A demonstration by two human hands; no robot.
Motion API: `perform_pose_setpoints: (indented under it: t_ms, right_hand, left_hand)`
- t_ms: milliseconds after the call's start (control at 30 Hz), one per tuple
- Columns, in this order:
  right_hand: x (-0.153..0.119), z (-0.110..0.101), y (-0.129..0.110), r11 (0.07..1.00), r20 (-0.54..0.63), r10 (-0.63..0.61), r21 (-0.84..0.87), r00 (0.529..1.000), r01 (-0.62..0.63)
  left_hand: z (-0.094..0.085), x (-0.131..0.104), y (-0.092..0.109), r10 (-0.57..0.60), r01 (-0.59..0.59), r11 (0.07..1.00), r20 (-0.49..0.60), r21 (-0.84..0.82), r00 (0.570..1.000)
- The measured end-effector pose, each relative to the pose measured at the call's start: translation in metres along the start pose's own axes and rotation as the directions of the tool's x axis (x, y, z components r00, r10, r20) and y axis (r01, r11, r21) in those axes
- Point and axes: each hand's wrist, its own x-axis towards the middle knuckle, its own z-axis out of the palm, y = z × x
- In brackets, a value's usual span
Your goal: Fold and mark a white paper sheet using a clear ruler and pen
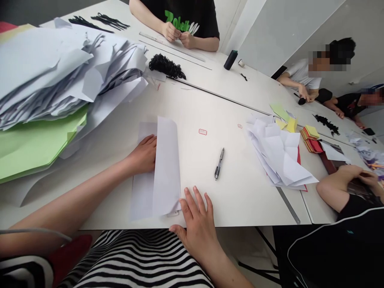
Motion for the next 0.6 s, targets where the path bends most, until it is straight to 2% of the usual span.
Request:
perform_pose_setpoints:
  t_ms: [233, 367, 467, 600]
  right_hand:
    - [-0.021, -0.003, -0.004, 1.000, -0.022, -0.017, 0.007, 1.000, 0.017]
    - [-0.026, -0.006, 0.006, 0.993, -0.038, -0.049, 0.108, 0.998, 0.053]
    - [-0.011, -0.004, 0.016, 0.988, -0.052, -0.012, 0.156, 0.999, 0.020]
    - [0.026, 0.006, 0.020, 0.994, -0.099, 0.019, 0.108, 0.995, -0.009]
  left_hand:
    - [0.000, 0.000, -0.002, 0.008, -0.008, 1.000, 0.001, 0.000, 1.000]
    - [0.000, 0.000, -0.004, -0.002, 0.002, 1.000, 0.009, -0.017, 1.000]
    - [0.002, -0.001, -0.006, -0.002, 0.002, 1.000, 0.000, -0.018, 1.000]
    - [0.001, -0.002, -0.008, 0.005, -0.005, 1.000, -0.011, 0.021, 1.000]
